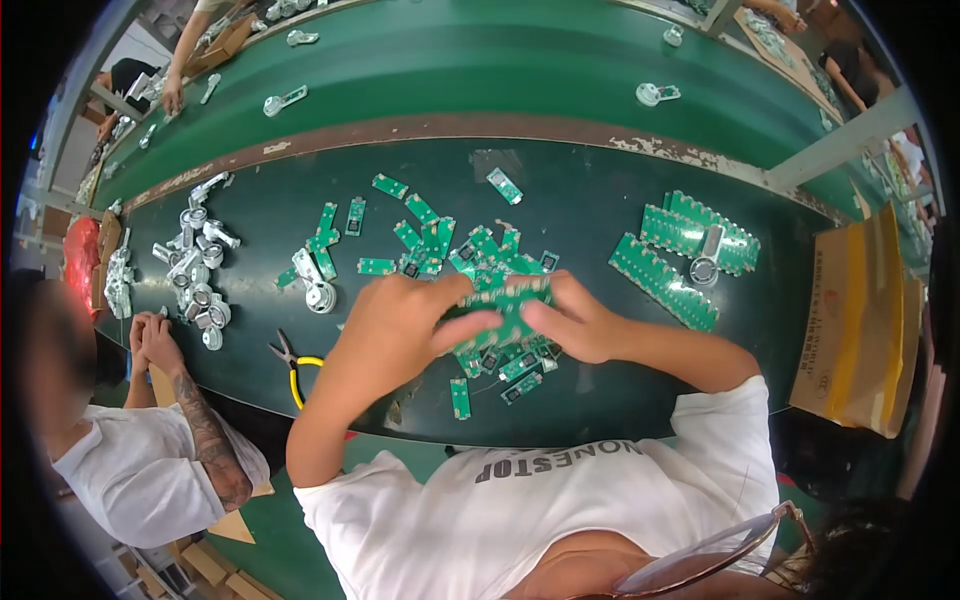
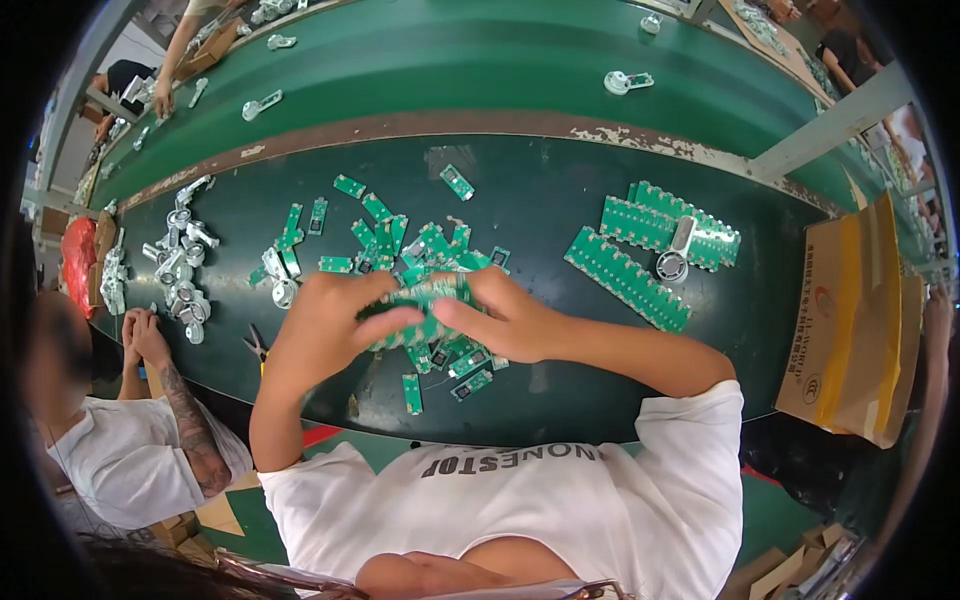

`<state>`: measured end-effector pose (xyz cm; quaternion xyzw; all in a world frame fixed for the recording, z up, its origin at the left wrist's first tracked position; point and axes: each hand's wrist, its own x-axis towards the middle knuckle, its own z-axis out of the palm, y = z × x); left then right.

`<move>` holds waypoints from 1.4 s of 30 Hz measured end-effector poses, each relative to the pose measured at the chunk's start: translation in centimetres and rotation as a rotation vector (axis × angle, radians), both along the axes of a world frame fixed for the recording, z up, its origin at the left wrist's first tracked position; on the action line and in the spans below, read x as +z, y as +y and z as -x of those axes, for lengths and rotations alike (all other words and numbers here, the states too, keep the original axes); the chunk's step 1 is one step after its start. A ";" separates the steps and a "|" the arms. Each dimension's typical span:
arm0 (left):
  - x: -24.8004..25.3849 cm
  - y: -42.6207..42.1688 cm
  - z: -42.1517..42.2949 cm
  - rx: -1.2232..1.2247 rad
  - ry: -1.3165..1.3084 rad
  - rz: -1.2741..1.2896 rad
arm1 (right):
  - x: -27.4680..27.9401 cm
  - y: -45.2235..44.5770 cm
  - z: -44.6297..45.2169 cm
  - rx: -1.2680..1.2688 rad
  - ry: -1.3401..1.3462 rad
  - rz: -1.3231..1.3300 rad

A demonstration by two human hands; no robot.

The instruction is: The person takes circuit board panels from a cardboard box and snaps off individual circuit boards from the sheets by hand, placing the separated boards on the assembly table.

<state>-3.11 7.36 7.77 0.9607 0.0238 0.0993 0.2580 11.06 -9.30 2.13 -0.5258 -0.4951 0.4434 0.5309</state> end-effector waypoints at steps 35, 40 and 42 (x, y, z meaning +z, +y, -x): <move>-3.8 0.8 0.1 -0.236 0.372 0.244 | -0.6 1.1 -1.3 0.100 -0.859 -0.123; -4.7 0.5 0.1 -0.205 0.211 0.276 | -2.6 1.1 -1.1 0.171 -0.852 -0.226; -4.4 0.8 0.1 -0.271 0.250 0.192 | -2.5 1.0 -1.6 0.150 -0.642 -0.118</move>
